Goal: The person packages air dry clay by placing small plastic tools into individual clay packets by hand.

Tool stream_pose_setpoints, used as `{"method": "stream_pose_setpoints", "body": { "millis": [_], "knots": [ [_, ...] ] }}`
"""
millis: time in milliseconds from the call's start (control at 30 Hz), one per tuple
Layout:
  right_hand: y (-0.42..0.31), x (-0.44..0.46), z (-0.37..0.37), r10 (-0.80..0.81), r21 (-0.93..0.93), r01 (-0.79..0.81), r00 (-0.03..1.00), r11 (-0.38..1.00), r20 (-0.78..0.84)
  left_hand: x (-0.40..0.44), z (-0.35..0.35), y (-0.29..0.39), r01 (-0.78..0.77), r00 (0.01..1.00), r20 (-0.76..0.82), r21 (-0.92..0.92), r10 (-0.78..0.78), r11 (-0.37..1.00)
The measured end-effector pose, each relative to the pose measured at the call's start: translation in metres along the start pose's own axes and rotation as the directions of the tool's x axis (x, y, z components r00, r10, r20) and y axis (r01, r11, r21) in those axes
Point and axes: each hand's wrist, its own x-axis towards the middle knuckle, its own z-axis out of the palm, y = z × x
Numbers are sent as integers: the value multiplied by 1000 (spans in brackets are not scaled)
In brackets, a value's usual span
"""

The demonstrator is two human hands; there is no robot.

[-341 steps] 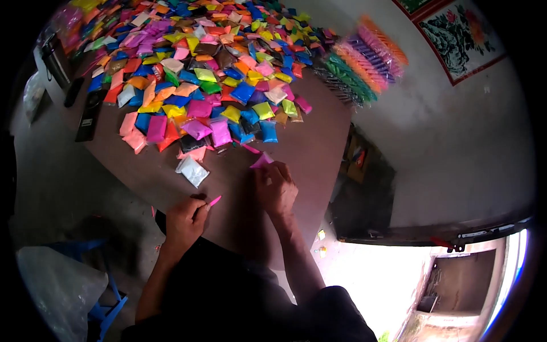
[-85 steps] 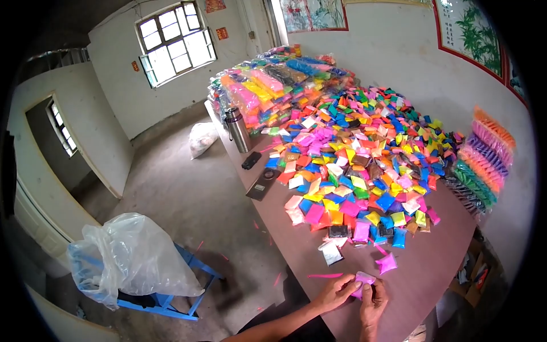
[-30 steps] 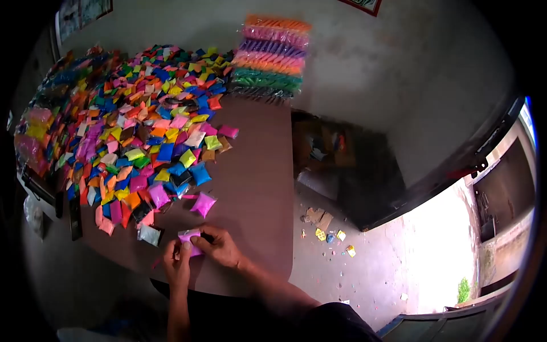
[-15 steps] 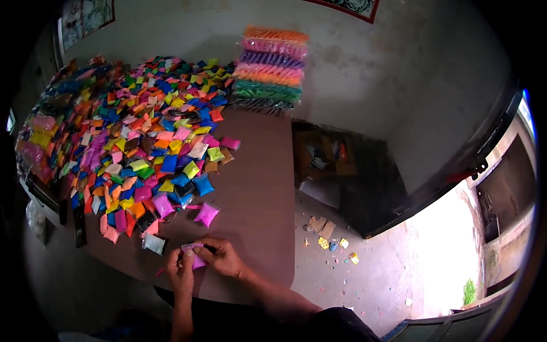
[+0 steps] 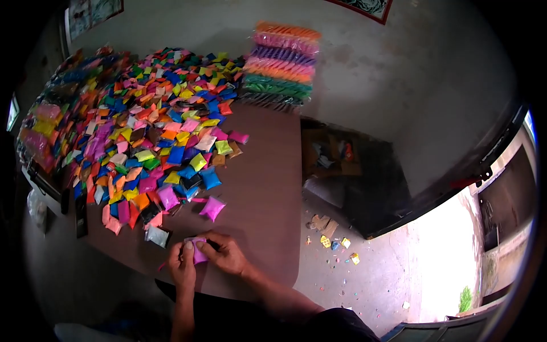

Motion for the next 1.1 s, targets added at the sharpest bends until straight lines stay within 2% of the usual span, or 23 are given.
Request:
{"method": "stream_pose_setpoints", "body": {
  "millis": [33, 67, 133, 233, 367, 433, 533, 567, 633, 700, 767, 833, 933, 1067, 1100],
  "knots": [
    [0, 0, 1, 2, 2, -2, 1000, 1000, 3, 1, 2, 2, 29, 1000, -7, -76, -30, 997],
    [0, 1, 1, -9, 5, 10, 999, 1000, -52, 1, 3, 6, 30, 999, -10, -74, -31, 997],
    [2, 0, 0, 17, 7, -16, 992, 1000, -125, 1, 1, 15, 16, 995, 94, 65, -22, 998],
    [3, 0, 0, -13, -19, 11, 991, 1000, -131, 2, -6, 17, 21, 984, 170, 149, -46, 989],
    [-1, 0, 0, 17, -37, -21, 995, 999, -96, 2, -1, 17, 8, 992, 121, 124, -23, 992],
    [-1, 1, -1, 14, -51, -17, 998, 999, -61, 0, -1, 14, -56, 995, 86, 143, 43, 988],
    [-9, 1, 1, 2, -28, -5, 996, 1000, -94, -1, -5, 16, -4, 990, 138, 168, -20, 986],
    [-7, 1, 0, 10, -31, -13, 994, 999, -106, 0, -2, 18, 4, 988, 149, 165, -28, 986],
    [-8, 4, -3, 23, -27, -27, 993, 999, -118, 2, 6, 23, -53, 991, 122, -8, 54, 999],
    [-9, 2, -7, 84, -20, -87, 987, 996, -139, 1, 2, 18, -19, 983, 181, -17, 21, 1000],
    [-1, 5, -5, 5, -8, -6, 989, 1000, -150, 0, -1, 10, 48, 973, 222, 33, -54, 998],
    [-4, 5, -4, -8, -33, 4, 991, 999, -136, 0, -2, 7, 76, 975, 208, 18, -78, 997],
    [-15, 2, -3, 107, 16, -106, 991, 994, -84, -1, -5, 4, 34, 985, 168, 88, -48, 996],
    [-7, 3, -7, 105, 17, -104, 991, 994, -87, -2, 0, 7, 67, 981, 178, 83, -81, 994],
    [-2, 5, -8, 70, 57, -64, 992, 996, -105, -3, 4, 10, 110, 979, 171, 10, -110, 994]
  ]
}}
